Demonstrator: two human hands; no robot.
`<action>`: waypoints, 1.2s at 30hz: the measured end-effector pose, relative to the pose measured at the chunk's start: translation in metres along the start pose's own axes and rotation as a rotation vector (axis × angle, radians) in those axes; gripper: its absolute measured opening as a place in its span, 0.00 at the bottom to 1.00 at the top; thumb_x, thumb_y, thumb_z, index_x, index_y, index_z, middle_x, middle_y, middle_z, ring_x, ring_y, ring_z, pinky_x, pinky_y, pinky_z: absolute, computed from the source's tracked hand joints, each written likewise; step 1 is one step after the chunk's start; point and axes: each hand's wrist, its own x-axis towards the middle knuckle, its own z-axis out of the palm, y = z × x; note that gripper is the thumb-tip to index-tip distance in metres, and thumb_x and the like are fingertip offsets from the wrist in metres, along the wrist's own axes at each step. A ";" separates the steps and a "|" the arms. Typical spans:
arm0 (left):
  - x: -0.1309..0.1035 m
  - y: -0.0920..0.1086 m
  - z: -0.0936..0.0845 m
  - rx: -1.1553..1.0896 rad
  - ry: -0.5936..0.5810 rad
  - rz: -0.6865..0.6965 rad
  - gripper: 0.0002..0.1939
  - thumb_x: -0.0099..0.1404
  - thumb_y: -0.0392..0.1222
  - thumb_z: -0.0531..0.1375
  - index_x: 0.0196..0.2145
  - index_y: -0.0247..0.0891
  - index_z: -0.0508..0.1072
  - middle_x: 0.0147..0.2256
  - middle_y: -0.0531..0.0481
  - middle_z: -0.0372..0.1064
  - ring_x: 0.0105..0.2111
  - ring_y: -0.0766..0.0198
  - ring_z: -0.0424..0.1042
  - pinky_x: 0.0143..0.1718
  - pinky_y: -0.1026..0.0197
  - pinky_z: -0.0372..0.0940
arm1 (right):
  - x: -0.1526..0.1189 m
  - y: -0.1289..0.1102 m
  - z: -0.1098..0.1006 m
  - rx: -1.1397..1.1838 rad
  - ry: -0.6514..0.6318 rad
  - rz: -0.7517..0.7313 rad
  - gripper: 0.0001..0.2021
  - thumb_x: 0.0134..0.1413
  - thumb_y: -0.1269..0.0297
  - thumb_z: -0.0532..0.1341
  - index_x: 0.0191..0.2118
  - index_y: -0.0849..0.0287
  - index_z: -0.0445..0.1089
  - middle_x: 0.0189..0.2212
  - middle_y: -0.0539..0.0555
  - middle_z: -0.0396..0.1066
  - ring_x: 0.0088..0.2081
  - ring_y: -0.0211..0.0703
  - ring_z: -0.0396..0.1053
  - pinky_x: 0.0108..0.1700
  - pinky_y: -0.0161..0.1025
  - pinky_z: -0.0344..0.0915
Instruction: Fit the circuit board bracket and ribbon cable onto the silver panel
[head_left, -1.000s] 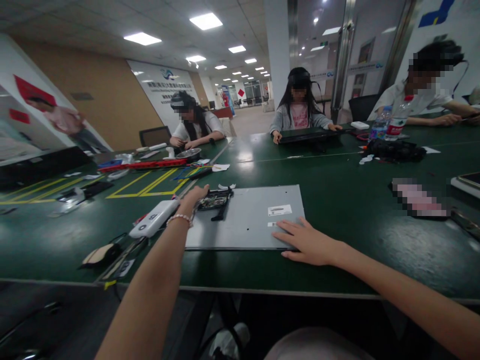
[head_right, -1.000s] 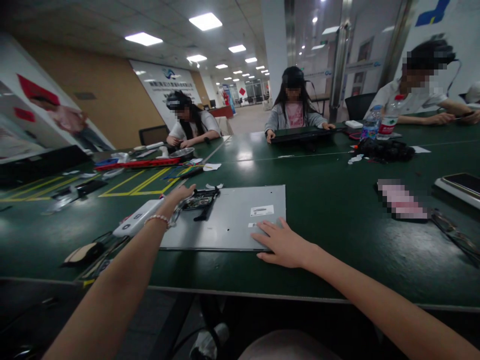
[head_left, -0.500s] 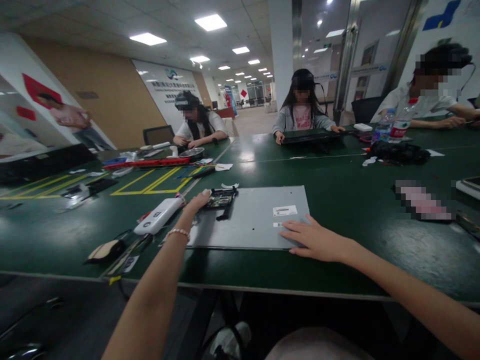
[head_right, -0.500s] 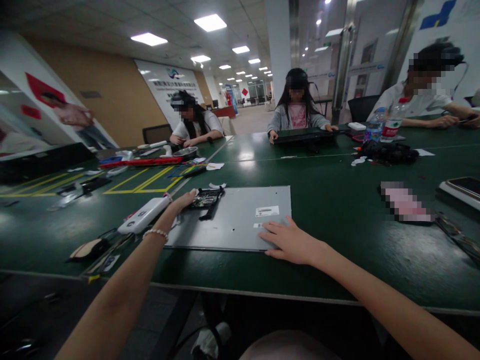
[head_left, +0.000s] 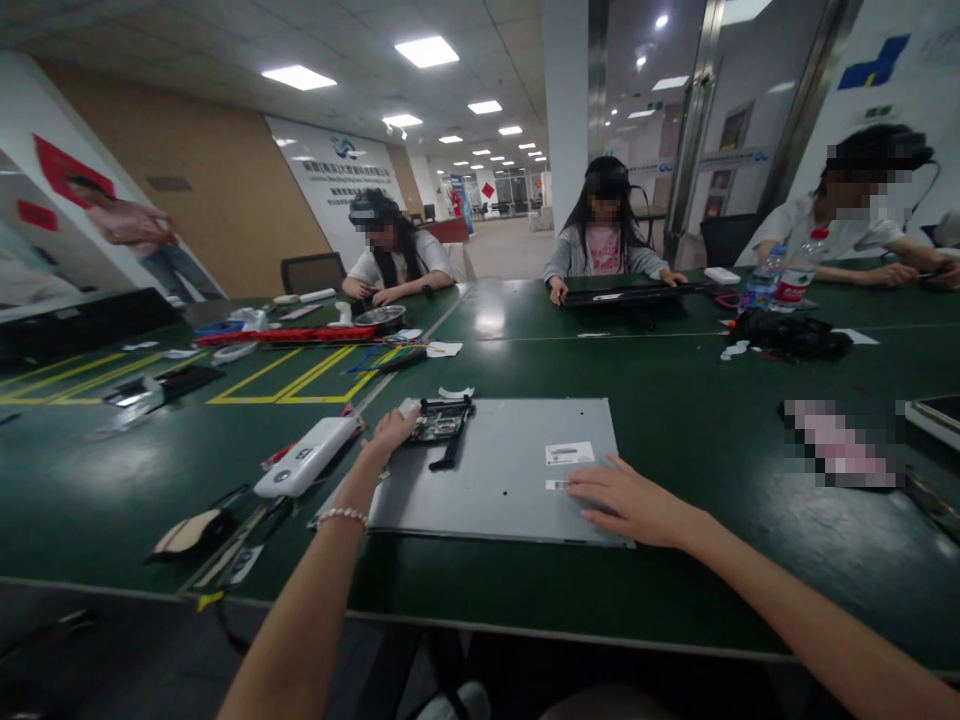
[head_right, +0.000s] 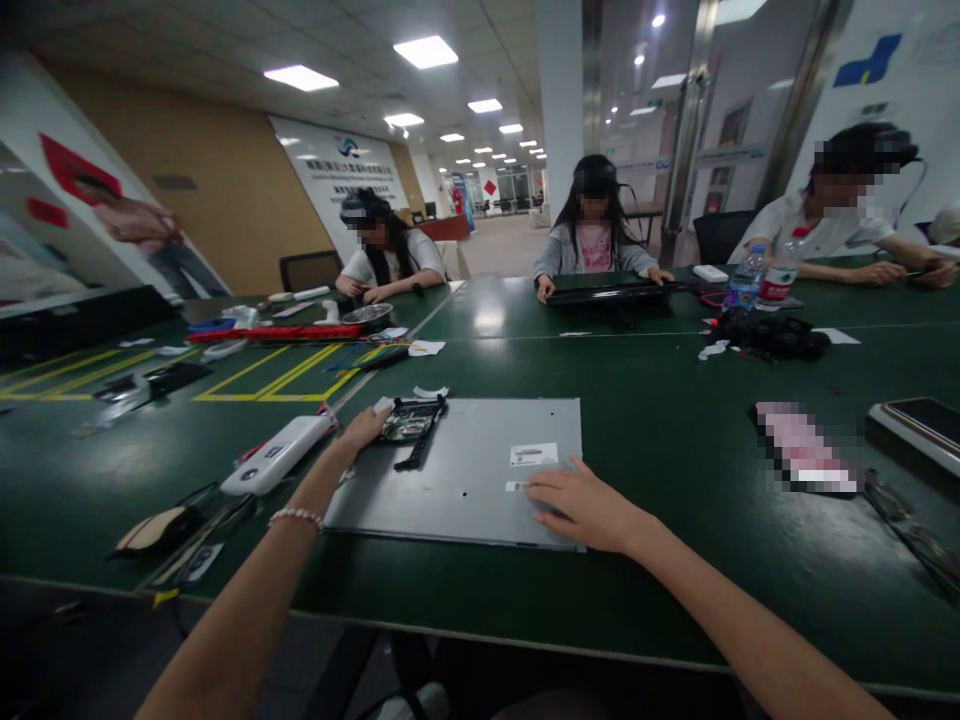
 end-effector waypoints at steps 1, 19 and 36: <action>0.002 0.000 0.000 -0.016 -0.021 -0.033 0.32 0.67 0.58 0.45 0.60 0.34 0.62 0.58 0.33 0.62 0.60 0.42 0.58 0.56 0.43 0.54 | 0.001 0.000 0.000 0.003 -0.003 0.000 0.22 0.66 0.57 0.50 0.63 0.53 0.60 0.63 0.57 0.58 0.63 0.52 0.56 0.65 0.63 0.34; 0.025 -0.015 0.018 -0.047 0.022 -0.227 0.45 0.62 0.69 0.42 0.63 0.30 0.57 0.60 0.26 0.56 0.61 0.36 0.55 0.59 0.36 0.47 | 0.005 0.056 0.002 -0.034 0.367 0.435 0.26 0.67 0.51 0.44 0.64 0.57 0.57 0.66 0.58 0.53 0.67 0.52 0.46 0.65 0.59 0.47; 0.030 -0.019 0.022 -0.133 0.077 -0.198 0.37 0.66 0.61 0.47 0.63 0.31 0.55 0.57 0.32 0.63 0.58 0.38 0.60 0.56 0.39 0.54 | -0.022 0.118 -0.019 0.024 0.618 0.575 0.23 0.62 0.57 0.52 0.61 0.51 0.60 0.53 0.56 0.68 0.54 0.54 0.66 0.58 0.63 0.58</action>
